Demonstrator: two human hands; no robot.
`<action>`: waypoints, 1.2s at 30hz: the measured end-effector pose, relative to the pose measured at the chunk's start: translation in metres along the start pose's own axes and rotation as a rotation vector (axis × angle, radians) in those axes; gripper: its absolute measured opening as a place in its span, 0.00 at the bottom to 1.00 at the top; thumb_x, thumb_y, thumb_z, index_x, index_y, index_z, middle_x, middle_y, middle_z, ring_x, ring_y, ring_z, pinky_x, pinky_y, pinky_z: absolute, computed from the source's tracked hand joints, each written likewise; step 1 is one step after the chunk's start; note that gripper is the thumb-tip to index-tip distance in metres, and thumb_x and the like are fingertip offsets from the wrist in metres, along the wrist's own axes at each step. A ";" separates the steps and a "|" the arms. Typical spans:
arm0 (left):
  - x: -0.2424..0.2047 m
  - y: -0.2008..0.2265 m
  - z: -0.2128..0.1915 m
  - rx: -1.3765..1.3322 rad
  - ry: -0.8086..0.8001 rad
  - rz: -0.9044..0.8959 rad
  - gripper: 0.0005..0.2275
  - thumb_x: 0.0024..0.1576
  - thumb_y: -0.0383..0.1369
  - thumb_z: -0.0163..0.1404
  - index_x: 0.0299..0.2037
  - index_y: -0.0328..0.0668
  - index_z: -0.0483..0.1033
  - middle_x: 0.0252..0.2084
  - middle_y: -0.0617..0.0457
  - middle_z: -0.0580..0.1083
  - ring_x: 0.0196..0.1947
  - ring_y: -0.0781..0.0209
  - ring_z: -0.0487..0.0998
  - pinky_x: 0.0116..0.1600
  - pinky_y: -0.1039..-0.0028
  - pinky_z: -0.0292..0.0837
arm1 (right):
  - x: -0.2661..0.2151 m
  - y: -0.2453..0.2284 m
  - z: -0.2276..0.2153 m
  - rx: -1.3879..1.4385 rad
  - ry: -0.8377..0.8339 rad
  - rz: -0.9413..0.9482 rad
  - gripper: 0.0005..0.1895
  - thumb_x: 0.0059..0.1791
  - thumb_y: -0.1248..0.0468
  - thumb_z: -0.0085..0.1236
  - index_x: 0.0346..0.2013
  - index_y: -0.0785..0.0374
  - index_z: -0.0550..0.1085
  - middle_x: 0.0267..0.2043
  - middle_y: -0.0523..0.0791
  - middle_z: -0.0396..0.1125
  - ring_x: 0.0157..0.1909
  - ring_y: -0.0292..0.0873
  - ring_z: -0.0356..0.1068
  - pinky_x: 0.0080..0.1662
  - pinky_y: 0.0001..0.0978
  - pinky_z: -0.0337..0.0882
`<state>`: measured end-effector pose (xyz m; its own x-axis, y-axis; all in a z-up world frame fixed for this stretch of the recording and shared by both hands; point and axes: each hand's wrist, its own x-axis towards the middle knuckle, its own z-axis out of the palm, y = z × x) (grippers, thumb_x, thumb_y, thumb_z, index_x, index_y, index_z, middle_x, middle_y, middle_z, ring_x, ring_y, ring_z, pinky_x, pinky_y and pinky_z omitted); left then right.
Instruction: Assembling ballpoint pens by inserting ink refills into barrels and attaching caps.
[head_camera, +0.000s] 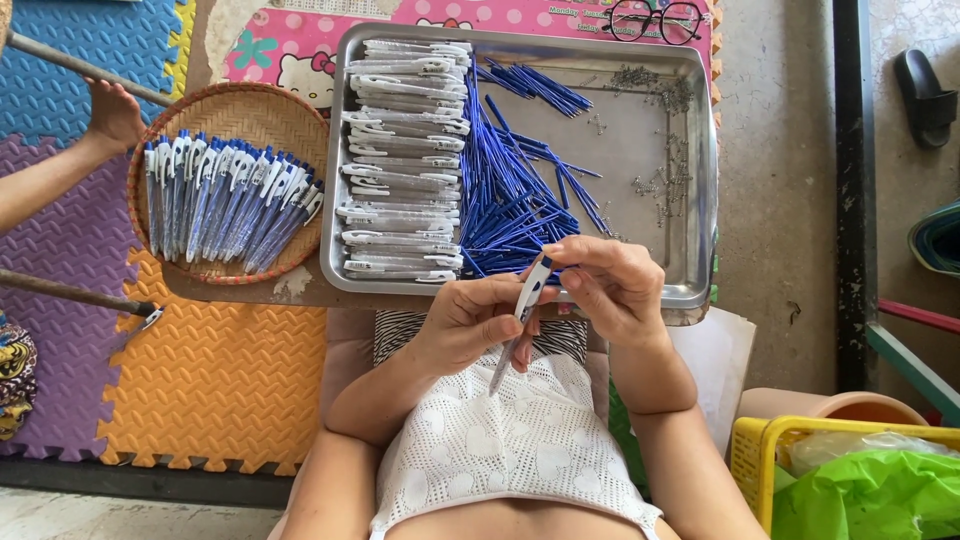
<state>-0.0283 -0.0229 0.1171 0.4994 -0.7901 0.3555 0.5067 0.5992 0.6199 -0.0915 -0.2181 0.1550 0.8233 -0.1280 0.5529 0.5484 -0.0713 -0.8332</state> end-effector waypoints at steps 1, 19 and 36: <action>0.000 0.000 0.000 0.000 -0.001 0.000 0.15 0.64 0.21 0.51 0.58 0.13 0.71 0.38 0.33 0.74 0.30 0.49 0.85 0.36 0.60 0.88 | 0.003 -0.004 0.004 -0.001 0.000 -0.001 0.11 0.52 0.75 0.53 0.49 0.76 0.76 0.42 0.59 0.78 0.46 0.51 0.80 0.51 0.46 0.81; 0.005 -0.005 -0.004 0.085 -0.009 -0.016 0.13 0.61 0.19 0.54 0.53 0.11 0.74 0.36 0.31 0.77 0.32 0.47 0.86 0.38 0.62 0.88 | 0.008 0.000 0.012 0.148 0.117 -0.092 0.11 0.53 0.72 0.58 0.45 0.78 0.69 0.37 0.62 0.73 0.45 0.57 0.77 0.31 0.31 0.79; -0.008 -0.011 -0.012 0.434 0.174 0.032 0.11 0.63 0.19 0.54 0.55 0.25 0.79 0.38 0.42 0.81 0.38 0.61 0.86 0.44 0.73 0.86 | -0.002 0.014 0.032 0.022 -0.041 -0.059 0.43 0.50 0.82 0.56 0.75 0.80 0.45 0.41 0.59 0.76 0.46 0.55 0.77 0.53 0.49 0.76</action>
<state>-0.0296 -0.0214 0.0985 0.6391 -0.7163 0.2801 0.1665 0.4844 0.8589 -0.0811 -0.1872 0.1427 0.7943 -0.0833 0.6018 0.5993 -0.0554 -0.7986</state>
